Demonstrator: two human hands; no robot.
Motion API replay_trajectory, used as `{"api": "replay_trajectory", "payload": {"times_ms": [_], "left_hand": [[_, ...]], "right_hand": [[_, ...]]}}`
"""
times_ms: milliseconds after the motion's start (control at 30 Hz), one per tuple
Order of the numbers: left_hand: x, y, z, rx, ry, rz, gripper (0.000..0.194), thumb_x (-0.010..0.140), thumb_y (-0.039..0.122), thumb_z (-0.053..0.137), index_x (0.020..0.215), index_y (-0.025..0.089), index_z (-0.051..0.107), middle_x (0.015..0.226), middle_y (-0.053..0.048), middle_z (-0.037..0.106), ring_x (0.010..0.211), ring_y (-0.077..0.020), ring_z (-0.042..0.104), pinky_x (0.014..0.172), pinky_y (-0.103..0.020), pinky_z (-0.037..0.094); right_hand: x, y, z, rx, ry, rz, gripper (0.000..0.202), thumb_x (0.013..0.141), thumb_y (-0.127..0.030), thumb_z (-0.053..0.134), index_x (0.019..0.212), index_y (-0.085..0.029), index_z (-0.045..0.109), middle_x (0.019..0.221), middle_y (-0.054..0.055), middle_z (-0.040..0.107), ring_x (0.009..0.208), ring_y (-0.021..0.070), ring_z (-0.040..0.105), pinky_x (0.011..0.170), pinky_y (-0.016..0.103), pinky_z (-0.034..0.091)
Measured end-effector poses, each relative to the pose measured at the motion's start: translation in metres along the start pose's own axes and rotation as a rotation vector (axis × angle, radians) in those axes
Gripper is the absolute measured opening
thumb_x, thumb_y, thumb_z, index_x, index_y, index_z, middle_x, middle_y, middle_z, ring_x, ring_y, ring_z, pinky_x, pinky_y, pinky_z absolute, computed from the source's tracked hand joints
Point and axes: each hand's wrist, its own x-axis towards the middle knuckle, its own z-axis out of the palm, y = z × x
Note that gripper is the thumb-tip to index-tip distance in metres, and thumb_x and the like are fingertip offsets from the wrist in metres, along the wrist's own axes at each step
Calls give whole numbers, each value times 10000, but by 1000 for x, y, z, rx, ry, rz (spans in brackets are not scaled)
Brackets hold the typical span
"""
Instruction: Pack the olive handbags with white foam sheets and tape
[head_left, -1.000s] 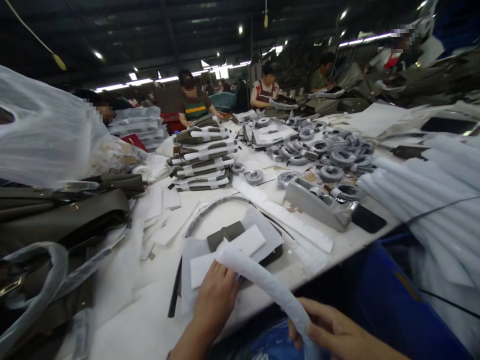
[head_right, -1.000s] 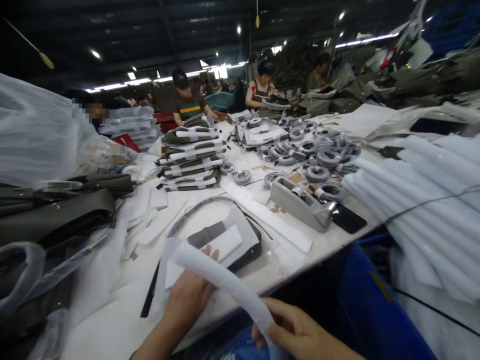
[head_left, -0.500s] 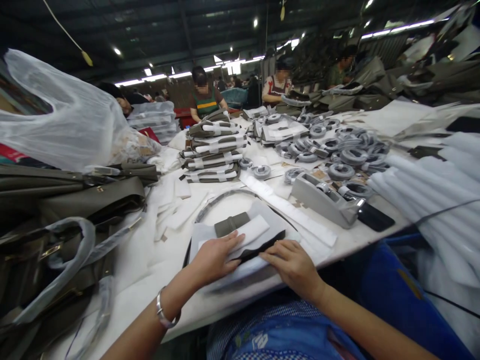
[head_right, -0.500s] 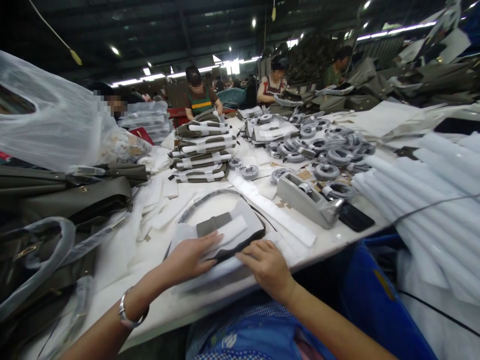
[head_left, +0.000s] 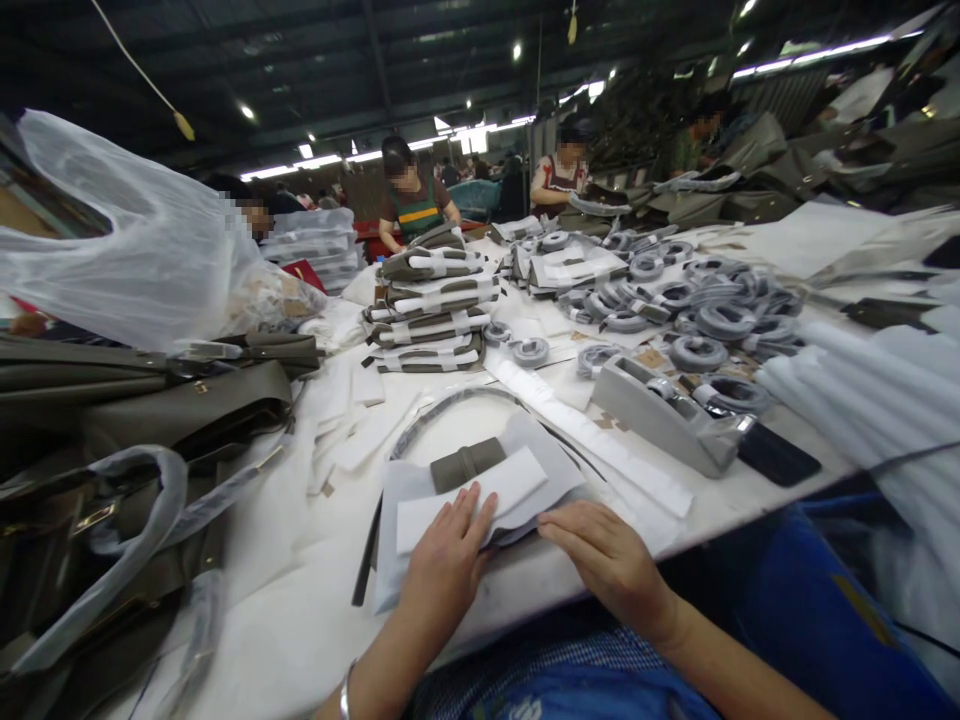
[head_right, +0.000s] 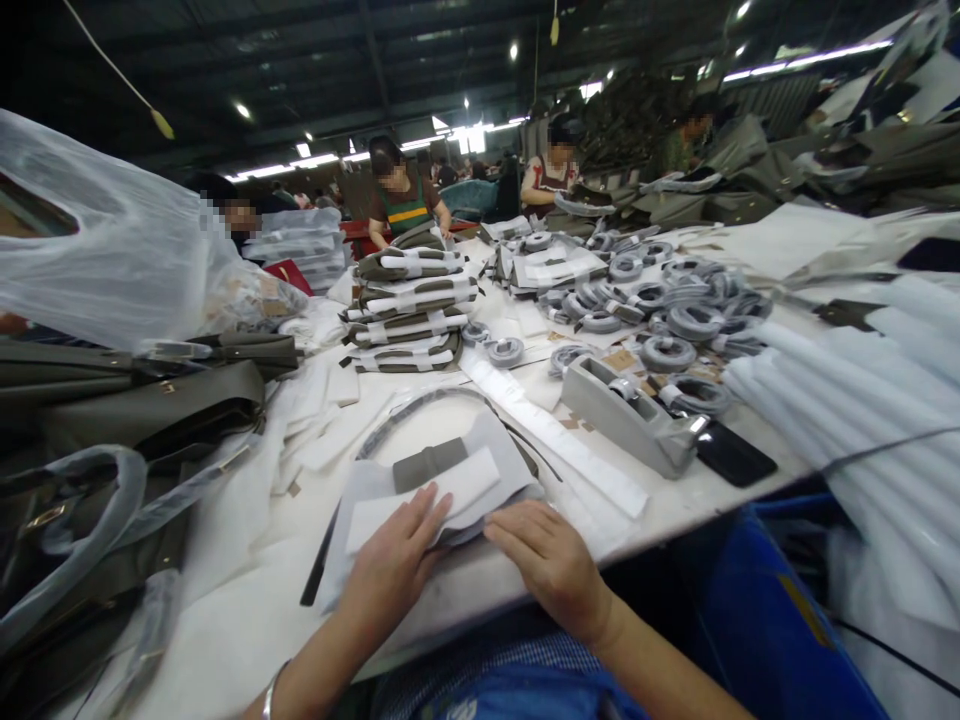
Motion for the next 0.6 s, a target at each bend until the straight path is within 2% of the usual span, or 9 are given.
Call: {"api": "replay_trajectory", "payload": {"times_ms": [100, 300, 367, 500, 600], "left_hand": [[-1, 4, 5, 65, 25, 5, 624, 877, 110, 606, 1463, 158, 395, 1513, -183, 434, 1348, -306, 487, 1052, -464, 506], [2, 16, 8, 188, 47, 3, 591, 871, 8, 387, 1456, 94, 394, 1564, -155, 334, 1419, -329, 371, 1065, -542, 479], [2, 10, 2, 172, -9, 43, 624, 846, -15, 362, 1460, 95, 383, 1578, -134, 301, 1444, -302, 329, 1076, -542, 467], [-5, -12, -13, 62, -152, 183, 820, 751, -71, 368, 1527, 173, 259, 1608, -75, 244, 1472, -212, 265, 1135, -431, 419], [-12, -19, -15, 46, -93, 175, 863, 735, -93, 326, 1538, 205, 227, 1593, -51, 297, 1464, -170, 279, 1146, -376, 404]], "right_hand": [[8, 11, 0, -122, -120, -31, 409, 977, -103, 490, 1367, -196, 567, 1331, 78, 648, 1286, 236, 553, 1142, 488, 410], [3, 28, 20, -105, -86, -2, 332, 992, -124, 485, 1251, -239, 658, 1219, 16, 716, 1126, 183, 653, 1107, 422, 446], [0, 29, 21, -97, -68, 6, 332, 994, -122, 480, 1240, -247, 667, 1202, 12, 724, 1109, 178, 660, 1101, 414, 443], [-1, 28, 19, -71, -52, 3, 337, 1004, -125, 457, 1243, -236, 666, 1186, 18, 731, 1097, 175, 665, 1101, 408, 434], [-1, 27, 19, -62, -49, 5, 359, 1000, -100, 440, 1254, -228, 660, 1195, 26, 727, 1104, 178, 663, 1096, 417, 436]]}}
